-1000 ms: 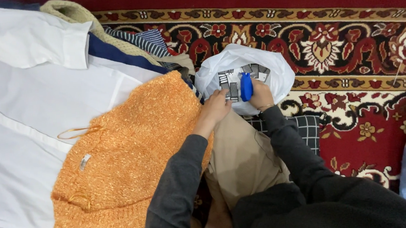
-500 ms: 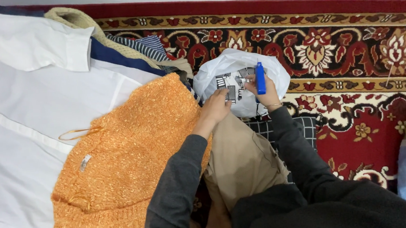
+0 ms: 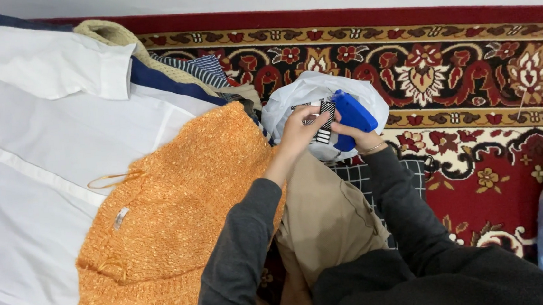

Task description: The person attaches security tags to a white shirt, a peach-colored cardigan, and a grey patterned top using a blue tagging gun.

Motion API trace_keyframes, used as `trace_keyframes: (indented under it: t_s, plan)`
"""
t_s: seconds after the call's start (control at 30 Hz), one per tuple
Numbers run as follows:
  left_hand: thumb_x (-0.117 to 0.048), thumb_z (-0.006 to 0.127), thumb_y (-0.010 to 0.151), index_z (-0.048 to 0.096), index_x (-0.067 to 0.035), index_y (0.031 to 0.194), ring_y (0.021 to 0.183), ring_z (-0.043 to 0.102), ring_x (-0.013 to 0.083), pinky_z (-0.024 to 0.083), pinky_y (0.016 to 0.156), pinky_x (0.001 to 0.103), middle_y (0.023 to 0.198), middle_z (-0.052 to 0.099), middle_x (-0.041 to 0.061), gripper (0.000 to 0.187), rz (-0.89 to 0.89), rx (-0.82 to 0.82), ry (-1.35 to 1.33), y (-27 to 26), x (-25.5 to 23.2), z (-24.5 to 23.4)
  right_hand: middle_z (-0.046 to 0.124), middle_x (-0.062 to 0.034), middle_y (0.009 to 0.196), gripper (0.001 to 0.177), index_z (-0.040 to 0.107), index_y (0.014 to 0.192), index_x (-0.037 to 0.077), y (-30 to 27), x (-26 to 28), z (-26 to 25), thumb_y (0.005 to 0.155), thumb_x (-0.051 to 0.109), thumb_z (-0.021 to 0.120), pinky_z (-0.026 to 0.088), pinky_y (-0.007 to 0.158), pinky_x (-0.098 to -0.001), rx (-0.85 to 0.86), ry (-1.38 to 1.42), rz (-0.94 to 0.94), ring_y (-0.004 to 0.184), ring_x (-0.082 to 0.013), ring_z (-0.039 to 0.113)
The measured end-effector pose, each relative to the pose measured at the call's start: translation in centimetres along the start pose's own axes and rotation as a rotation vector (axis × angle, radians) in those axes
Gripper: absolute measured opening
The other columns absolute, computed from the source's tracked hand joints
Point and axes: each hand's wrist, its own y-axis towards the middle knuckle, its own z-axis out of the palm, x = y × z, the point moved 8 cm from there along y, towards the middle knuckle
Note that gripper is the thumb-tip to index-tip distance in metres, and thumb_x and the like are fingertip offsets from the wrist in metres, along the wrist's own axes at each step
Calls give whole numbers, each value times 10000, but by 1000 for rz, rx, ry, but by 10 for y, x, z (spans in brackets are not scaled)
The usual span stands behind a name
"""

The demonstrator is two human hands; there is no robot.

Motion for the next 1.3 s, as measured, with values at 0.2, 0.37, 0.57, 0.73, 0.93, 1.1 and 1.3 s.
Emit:
trace_keyframes:
  t_s: [0.2, 0.37, 0.57, 0.73, 0.93, 1.1, 1.3]
  plan:
    - [-347, 755, 920, 742, -150, 1014, 943, 747, 235, 582, 861, 382, 941, 766, 65, 219, -137, -215, 53, 8, 19, -15, 706, -143, 1030, 266, 659, 1079, 38, -18, 46, 59, 934, 246, 742, 540, 908, -393, 24, 69, -14, 942, -221, 679]
    - [-316, 757, 896, 728, -169, 963, 922, 748, 175, 580, 863, 339, 927, 782, 22, 163, -148, -272, 59, 4, 15, -31, 679, -254, 1000, 451, 549, 1303, -14, -16, 40, 57, 986, 306, 574, 561, 898, -460, 218, 164, -5, 974, -329, 707]
    - [-251, 755, 904, 724, -145, 978, 797, 753, 115, 590, 762, 275, 909, 783, 20, 133, -126, -209, -11, 2, 6, -29, 653, -276, 733, 508, 589, 1168, -57, -26, 43, 69, 981, 408, 506, 536, 741, -411, 312, 179, 47, 704, -340, 708]
    - [-214, 751, 915, 723, -118, 1017, 783, 746, 131, 600, 726, 283, 929, 776, 57, 143, -83, -195, -56, -6, -13, -24, 651, -311, 701, 517, 625, 1037, -61, -26, 31, 78, 967, 439, 514, 558, 693, -407, 301, 194, 107, 631, -356, 711]
    - [-247, 746, 921, 728, -189, 1033, 769, 751, 108, 597, 719, 266, 914, 772, -1, 128, -51, -201, -12, -11, -19, -26, 647, -303, 704, 471, 587, 979, -40, -31, 34, 80, 983, 427, 520, 541, 677, -406, 299, 218, 97, 659, -364, 710]
    - [-196, 743, 929, 731, -150, 1056, 794, 738, 116, 602, 728, 265, 930, 762, 40, 135, -21, -204, -104, -15, -22, -27, 643, -289, 720, 449, 562, 946, -10, -34, 35, 82, 1001, 433, 511, 529, 678, -397, 317, 235, 88, 673, -361, 709]
    - [-176, 742, 948, 716, -148, 1106, 861, 747, 148, 612, 790, 304, 976, 760, 61, 162, 36, -203, -128, -20, -15, -32, 619, -270, 711, 428, 550, 940, 11, -39, 32, 86, 1001, 435, 525, 541, 691, -406, 302, 239, 107, 682, -366, 698]
